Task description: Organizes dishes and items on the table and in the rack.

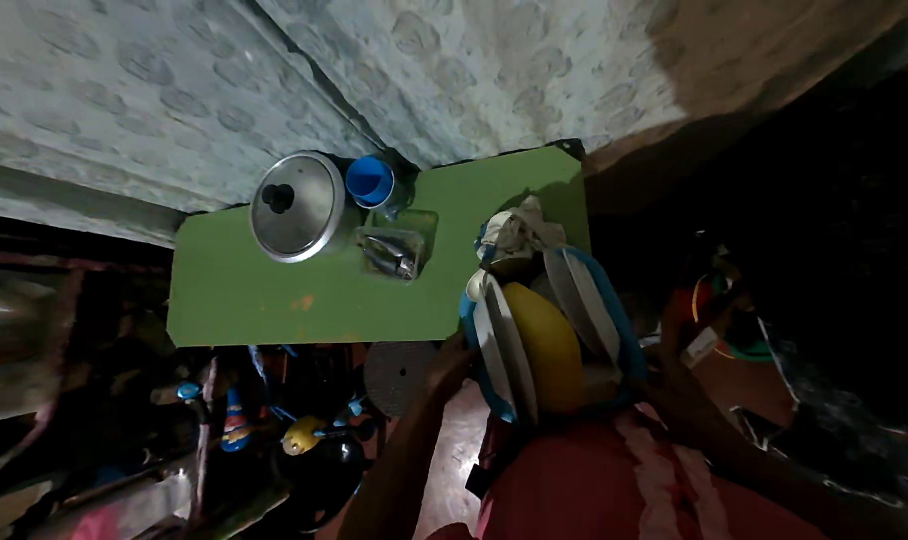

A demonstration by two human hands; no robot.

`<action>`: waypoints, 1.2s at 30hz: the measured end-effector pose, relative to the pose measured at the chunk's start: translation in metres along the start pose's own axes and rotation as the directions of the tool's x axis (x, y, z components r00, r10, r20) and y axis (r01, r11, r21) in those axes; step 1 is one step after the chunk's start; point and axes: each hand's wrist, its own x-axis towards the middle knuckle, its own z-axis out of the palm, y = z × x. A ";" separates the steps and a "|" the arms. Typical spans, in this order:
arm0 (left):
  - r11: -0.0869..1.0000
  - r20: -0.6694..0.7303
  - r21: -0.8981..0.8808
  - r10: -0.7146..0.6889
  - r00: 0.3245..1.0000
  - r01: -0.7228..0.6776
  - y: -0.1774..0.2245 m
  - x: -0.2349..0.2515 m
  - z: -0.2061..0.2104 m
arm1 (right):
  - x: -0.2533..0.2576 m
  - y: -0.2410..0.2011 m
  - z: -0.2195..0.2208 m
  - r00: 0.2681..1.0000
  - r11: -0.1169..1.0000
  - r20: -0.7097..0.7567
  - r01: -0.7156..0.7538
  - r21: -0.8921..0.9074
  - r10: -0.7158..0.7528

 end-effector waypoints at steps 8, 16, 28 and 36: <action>0.979 0.038 0.179 0.091 0.995 -0.096 0.041 0.070 -0.043 | 0.047 -0.043 0.020 0.996 0.998 -0.086 0.037 0.047 -0.033; 0.962 0.103 0.214 0.149 0.983 -0.168 0.074 0.115 -0.076 | 0.091 -0.074 0.032 0.978 0.999 -0.206 0.040 0.025 -0.034; 0.962 0.115 0.249 0.087 0.990 -0.114 0.062 0.103 -0.068 | 0.067 -0.039 0.052 0.973 0.989 -0.232 0.046 0.137 -0.013; 0.960 0.041 0.237 0.140 0.989 -0.146 0.055 0.091 -0.056 | 0.080 -0.034 0.022 0.986 0.999 -0.163 0.036 -0.005 -0.036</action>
